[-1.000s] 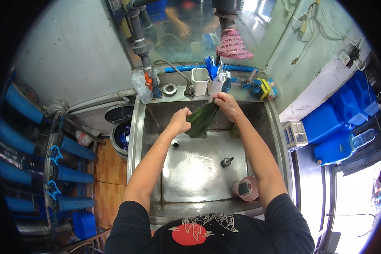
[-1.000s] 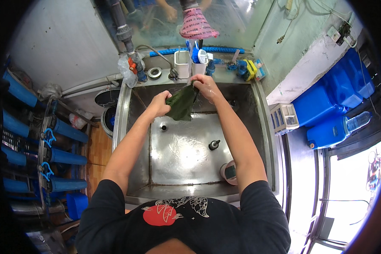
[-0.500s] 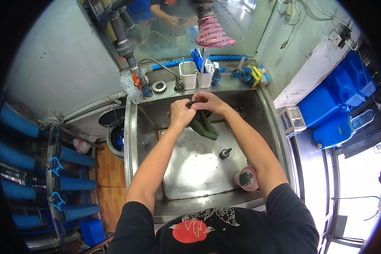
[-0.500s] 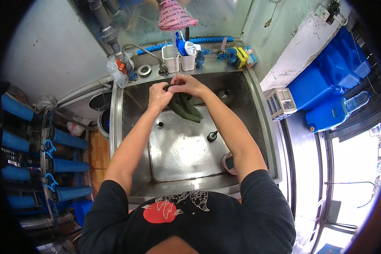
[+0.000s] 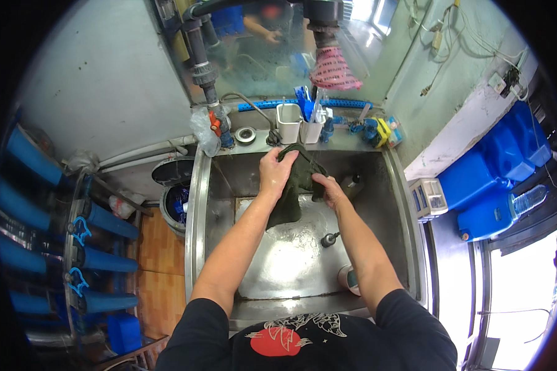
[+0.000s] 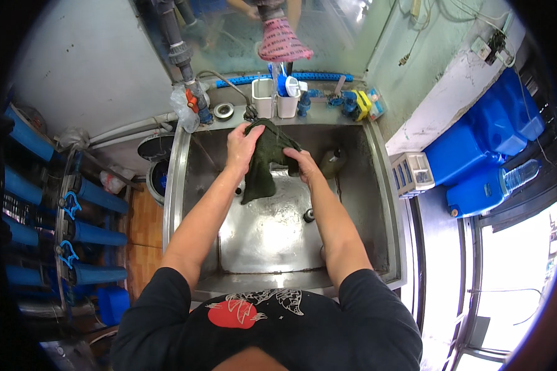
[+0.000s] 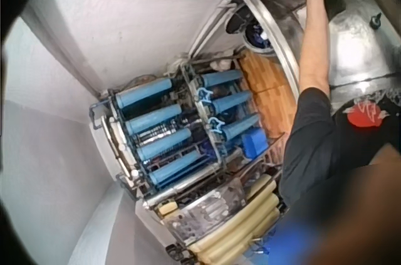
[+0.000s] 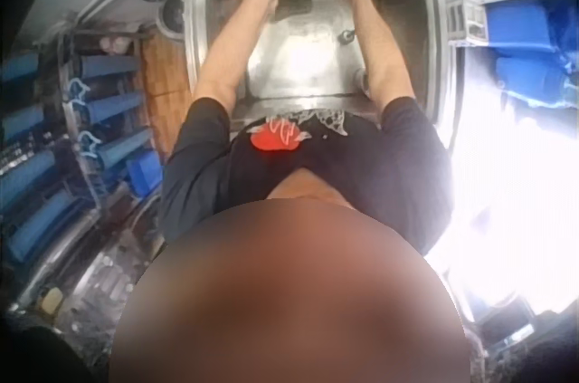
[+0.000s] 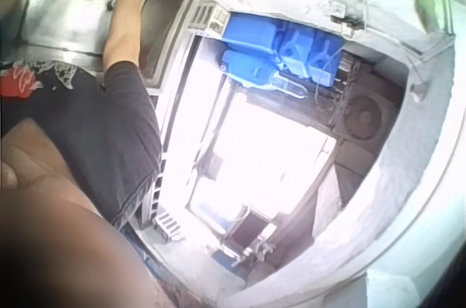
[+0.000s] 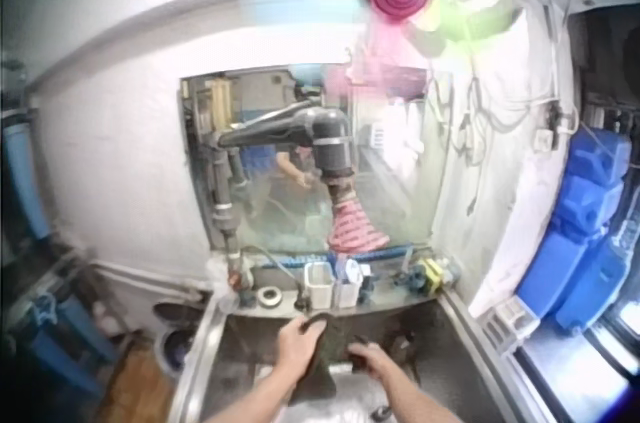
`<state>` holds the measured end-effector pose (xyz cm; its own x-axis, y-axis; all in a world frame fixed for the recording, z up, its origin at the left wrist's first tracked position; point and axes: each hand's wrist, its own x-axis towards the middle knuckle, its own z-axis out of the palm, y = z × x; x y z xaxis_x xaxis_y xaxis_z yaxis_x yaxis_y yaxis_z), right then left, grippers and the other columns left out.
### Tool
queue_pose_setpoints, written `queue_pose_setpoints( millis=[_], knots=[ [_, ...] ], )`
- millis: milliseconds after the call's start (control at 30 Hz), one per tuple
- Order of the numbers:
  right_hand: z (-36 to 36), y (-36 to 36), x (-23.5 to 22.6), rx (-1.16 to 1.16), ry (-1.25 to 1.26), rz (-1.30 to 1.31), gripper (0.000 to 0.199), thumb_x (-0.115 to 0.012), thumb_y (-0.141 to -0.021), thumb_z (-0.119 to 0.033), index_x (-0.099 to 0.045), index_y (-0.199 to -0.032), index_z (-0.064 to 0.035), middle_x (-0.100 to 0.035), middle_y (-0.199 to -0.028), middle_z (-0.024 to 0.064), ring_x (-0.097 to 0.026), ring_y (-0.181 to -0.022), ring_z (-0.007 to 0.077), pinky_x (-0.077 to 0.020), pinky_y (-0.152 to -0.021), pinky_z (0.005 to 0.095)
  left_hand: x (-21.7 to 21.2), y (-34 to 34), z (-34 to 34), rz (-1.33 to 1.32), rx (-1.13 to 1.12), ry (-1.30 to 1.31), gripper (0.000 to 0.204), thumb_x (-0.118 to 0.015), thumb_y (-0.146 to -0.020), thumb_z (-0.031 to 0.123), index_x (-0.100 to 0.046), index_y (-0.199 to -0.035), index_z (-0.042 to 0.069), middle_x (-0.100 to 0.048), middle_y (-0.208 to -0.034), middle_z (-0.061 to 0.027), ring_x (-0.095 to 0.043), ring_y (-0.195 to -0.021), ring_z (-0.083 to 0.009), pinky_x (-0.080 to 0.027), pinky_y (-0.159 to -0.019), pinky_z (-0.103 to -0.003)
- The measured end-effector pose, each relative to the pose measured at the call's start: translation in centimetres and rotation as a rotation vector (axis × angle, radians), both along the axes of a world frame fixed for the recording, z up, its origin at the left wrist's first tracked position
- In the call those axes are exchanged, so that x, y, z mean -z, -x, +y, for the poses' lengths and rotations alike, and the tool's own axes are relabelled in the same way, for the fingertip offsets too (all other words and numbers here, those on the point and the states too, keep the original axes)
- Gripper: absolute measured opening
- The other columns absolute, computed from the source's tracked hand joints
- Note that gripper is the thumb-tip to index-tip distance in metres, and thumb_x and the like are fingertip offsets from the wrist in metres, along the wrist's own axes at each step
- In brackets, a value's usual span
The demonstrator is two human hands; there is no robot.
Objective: The person wipes various parts of a water filtration system with a green cloth, then moves to a sink to rinse and wring out the cloth under running water.
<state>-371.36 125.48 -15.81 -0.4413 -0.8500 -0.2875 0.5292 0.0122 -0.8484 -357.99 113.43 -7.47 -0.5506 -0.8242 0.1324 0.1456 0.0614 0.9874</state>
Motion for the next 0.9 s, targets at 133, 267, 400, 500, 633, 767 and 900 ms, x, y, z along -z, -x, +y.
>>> queue_pose_setpoints(
  millis=[133, 267, 400, 500, 633, 767, 900],
  knots=[
    [-2.4, -1.6, -0.7, 0.311, 0.093, -0.142, 0.031, -0.065, -0.086, -0.034, -0.059, -0.099, -0.0072, -0.062, -0.093, 0.005, -0.059, -0.08, 0.0137, -0.0491, -0.07, 0.0298, 4.1, 1.0, -0.8, 0.334, 0.161, -0.969, 0.036, -0.052, -0.087, 0.036, -0.063, -0.101, 0.004, -0.066, -0.103, -0.0131, -0.062, -0.096, -0.0296, -0.046, -0.092, -0.044],
    [-4.9, -4.5, -4.0, 0.461, 0.052, 0.501, 0.025, -0.073, -0.077, -0.022, -0.055, -0.085, -0.006, -0.06, -0.075, 0.0036, -0.055, -0.068, 0.0131, -0.0455, -0.061, 0.0304, 8.7, 1.6, 0.1, 0.293, 0.169, -1.142, 0.04, -0.05, -0.088, 0.04, -0.063, -0.102, 0.005, -0.066, -0.104, -0.0123, -0.062, -0.095, -0.0295, -0.047, -0.09, -0.045],
    [-5.5, -8.5, -7.6, 0.494, -0.125, 1.027, 0.036, -0.078, -0.066, -0.027, -0.056, -0.074, -0.0004, -0.061, -0.071, 0.0191, -0.059, -0.067, 0.034, -0.0465, -0.064, 0.0409, 10.6, 3.9, 0.2, 0.426, 0.159, -1.055, 0.036, -0.043, -0.093, 0.037, -0.057, -0.113, 0.009, -0.059, -0.113, -0.01, -0.058, -0.103, -0.0268, -0.046, -0.089, -0.041],
    [-5.9, -8.7, -9.2, 0.437, -0.349, 1.282, 0.037, -0.069, -0.074, -0.043, -0.063, -0.079, -0.0066, -0.064, -0.074, 0.0188, -0.061, -0.076, 0.0407, -0.0487, -0.066, 0.0453, 9.3, 4.7, 1.4, 0.425, 0.088, -1.051, 0.036, -0.041, -0.093, 0.038, -0.059, -0.104, 0.01, -0.062, -0.099, -0.0101, -0.061, -0.094, -0.0259, -0.05, -0.08, -0.039],
    [-7.1, -5.8, -9.0, 0.538, -0.341, 1.329, 0.023, -0.063, -0.076, -0.034, -0.067, -0.078, -0.0109, -0.066, -0.076, 0.0167, -0.063, -0.075, 0.0387, -0.0506, -0.066, 0.0473, 5.7, 4.5, 2.3, 0.286, -0.005, -1.019, 0.029, -0.046, -0.092, 0.028, -0.06, -0.1, 0.005, -0.063, -0.086, -0.0082, -0.062, -0.076, -0.0222, -0.051, -0.067, -0.034],
    [-7.2, -2.8, -7.6, 0.367, -0.312, 1.321, 0.038, -0.066, -0.076, -0.043, -0.068, -0.088, -0.0068, -0.066, -0.084, 0.0207, -0.065, -0.08, 0.0363, -0.0514, -0.068, 0.045, 4.5, 4.2, 1.2, 0.197, -0.052, -0.821, 0.017, -0.056, -0.087, 0.015, -0.063, -0.096, 0.002, -0.062, -0.089, -0.0078, -0.059, -0.079, -0.0171, -0.049, -0.067, -0.033],
    [-6.4, -1.1, -8.1, -0.049, -0.302, 1.345, 0.063, -0.068, -0.074, -0.056, -0.067, -0.091, 0.0038, -0.066, -0.082, 0.0198, -0.065, -0.077, 0.0273, -0.0498, -0.069, 0.0383, 5.7, 2.0, -1.0, 0.318, 0.002, -0.611, 0.016, -0.056, -0.09, 0.019, -0.061, -0.094, 0.004, -0.061, -0.09, -0.0051, -0.057, -0.087, -0.0138, -0.046, -0.076, -0.028]
  ],
)
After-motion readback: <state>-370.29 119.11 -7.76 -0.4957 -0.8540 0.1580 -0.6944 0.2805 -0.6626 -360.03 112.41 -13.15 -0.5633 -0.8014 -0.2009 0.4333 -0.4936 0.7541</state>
